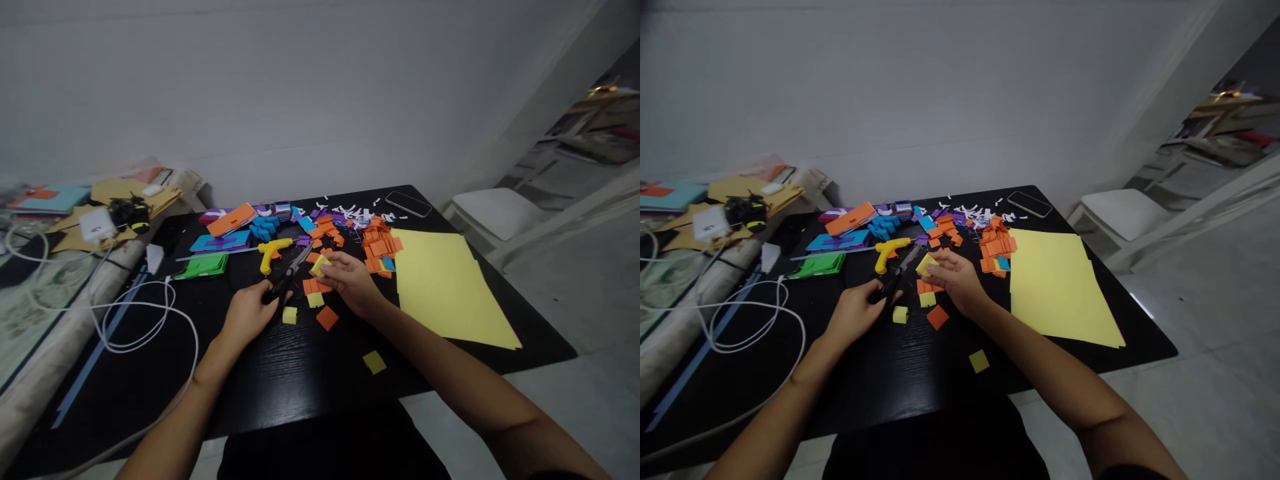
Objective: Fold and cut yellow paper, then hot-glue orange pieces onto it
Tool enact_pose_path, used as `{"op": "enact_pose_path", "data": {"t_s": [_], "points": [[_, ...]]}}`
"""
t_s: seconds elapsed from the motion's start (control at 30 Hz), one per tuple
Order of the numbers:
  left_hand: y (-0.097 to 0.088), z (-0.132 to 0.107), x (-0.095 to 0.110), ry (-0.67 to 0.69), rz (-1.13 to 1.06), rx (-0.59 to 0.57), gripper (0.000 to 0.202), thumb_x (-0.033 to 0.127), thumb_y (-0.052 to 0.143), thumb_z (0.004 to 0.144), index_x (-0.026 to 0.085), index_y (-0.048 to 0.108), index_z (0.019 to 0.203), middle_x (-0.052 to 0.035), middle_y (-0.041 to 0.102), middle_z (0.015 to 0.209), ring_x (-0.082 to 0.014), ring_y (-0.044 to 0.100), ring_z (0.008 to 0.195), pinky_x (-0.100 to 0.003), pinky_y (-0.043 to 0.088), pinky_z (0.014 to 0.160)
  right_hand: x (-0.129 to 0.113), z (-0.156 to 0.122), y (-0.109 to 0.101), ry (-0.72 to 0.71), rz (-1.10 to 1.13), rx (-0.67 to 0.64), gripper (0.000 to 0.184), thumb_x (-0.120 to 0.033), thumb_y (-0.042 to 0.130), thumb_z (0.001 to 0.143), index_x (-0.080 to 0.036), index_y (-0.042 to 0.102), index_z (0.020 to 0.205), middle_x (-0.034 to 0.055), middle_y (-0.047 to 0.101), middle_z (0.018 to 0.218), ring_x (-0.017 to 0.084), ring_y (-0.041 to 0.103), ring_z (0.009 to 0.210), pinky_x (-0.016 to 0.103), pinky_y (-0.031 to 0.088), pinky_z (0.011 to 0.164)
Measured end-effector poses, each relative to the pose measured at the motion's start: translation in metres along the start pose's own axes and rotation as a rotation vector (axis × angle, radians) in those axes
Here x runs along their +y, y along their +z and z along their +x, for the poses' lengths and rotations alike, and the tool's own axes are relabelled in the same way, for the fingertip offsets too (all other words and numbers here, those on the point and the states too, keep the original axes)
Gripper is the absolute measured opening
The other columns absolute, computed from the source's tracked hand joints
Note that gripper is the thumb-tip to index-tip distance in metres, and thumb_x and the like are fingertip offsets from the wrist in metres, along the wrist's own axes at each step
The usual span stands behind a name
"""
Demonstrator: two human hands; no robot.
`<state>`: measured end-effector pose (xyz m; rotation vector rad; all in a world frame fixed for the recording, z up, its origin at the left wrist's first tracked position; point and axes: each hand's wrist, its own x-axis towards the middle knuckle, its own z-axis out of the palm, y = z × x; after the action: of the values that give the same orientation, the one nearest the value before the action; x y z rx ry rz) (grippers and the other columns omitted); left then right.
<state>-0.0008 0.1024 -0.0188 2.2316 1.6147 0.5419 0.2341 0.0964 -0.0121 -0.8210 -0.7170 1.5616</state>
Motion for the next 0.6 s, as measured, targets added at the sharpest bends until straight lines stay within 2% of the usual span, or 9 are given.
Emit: {"op": "enact_pose_path", "data": {"t_s": [0.13, 0.27, 0.33, 0.43, 0.53, 0.6], "points": [[0.002, 0.001, 0.001, -0.005, 0.043, -0.032, 0.034, 0.051, 0.062, 0.089, 0.019, 0.062, 0.08, -0.003, 0.066, 0.074, -0.0211, 0.063, 0.069, -0.028, 0.037, 0.062, -0.002, -0.001, -0.002, 0.111, 0.054, -0.146, 0.029, -0.024, 0.087, 0.066, -0.018, 0.071, 0.088, 0.0011, 0.074, 0.085, 0.016, 0.073, 0.08, 0.026, 0.061, 0.076], [0.002, -0.001, -0.001, 0.062, 0.063, -0.096, 0.015, 0.035, 0.065, 0.089, 0.019, 0.063, 0.089, -0.004, 0.07, 0.087, -0.0234, 0.067, 0.081, -0.03, 0.042, 0.069, -0.001, -0.003, -0.003, 0.155, 0.029, -0.269, 0.024, -0.025, 0.086, 0.069, -0.016, 0.07, 0.085, 0.0021, 0.074, 0.083, 0.014, 0.071, 0.076, 0.027, 0.06, 0.076], [0.003, -0.001, -0.002, 0.107, 0.062, -0.125, 0.012, 0.028, 0.064, 0.088, 0.019, 0.063, 0.097, -0.0048, 0.071, 0.097, -0.0239, 0.068, 0.088, -0.031, 0.045, 0.074, 0.003, -0.003, -0.002, 0.15, 0.006, -0.303, 0.025, -0.025, 0.086, 0.069, -0.016, 0.07, 0.085, 0.0022, 0.074, 0.083, 0.014, 0.071, 0.075, 0.029, 0.061, 0.075], [0.004, -0.002, -0.003, 0.131, 0.067, -0.15, 0.019, 0.027, 0.064, 0.089, 0.02, 0.062, 0.106, -0.006, 0.07, 0.107, -0.0248, 0.068, 0.096, -0.033, 0.047, 0.08, 0.01, -0.003, -0.002, 0.117, -0.04, -0.351, 0.029, -0.026, 0.088, 0.069, -0.015, 0.07, 0.088, 0.0024, 0.073, 0.083, 0.013, 0.07, 0.072, 0.029, 0.062, 0.071], [0.004, -0.002, -0.002, 0.107, 0.074, -0.145, 0.021, 0.028, 0.065, 0.089, 0.02, 0.062, 0.108, -0.0057, 0.071, 0.109, -0.0256, 0.068, 0.098, -0.034, 0.048, 0.081, 0.014, -0.002, -0.003, 0.06, -0.096, -0.36, 0.03, -0.027, 0.087, 0.072, -0.014, 0.071, 0.093, 0.0023, 0.073, 0.083, 0.013, 0.069, 0.071, 0.028, 0.062, 0.068], [0.004, -0.002, -0.002, 0.091, 0.067, -0.129, 0.021, 0.027, 0.067, 0.088, 0.02, 0.063, 0.107, -0.005, 0.072, 0.108, -0.0259, 0.068, 0.098, -0.034, 0.049, 0.082, 0.015, 0.001, -0.005, 0.032, -0.11, -0.322, 0.031, -0.028, 0.086, 0.072, -0.015, 0.071, 0.096, 0.0025, 0.073, 0.085, 0.013, 0.069, 0.073, 0.028, 0.062, 0.068]]}}
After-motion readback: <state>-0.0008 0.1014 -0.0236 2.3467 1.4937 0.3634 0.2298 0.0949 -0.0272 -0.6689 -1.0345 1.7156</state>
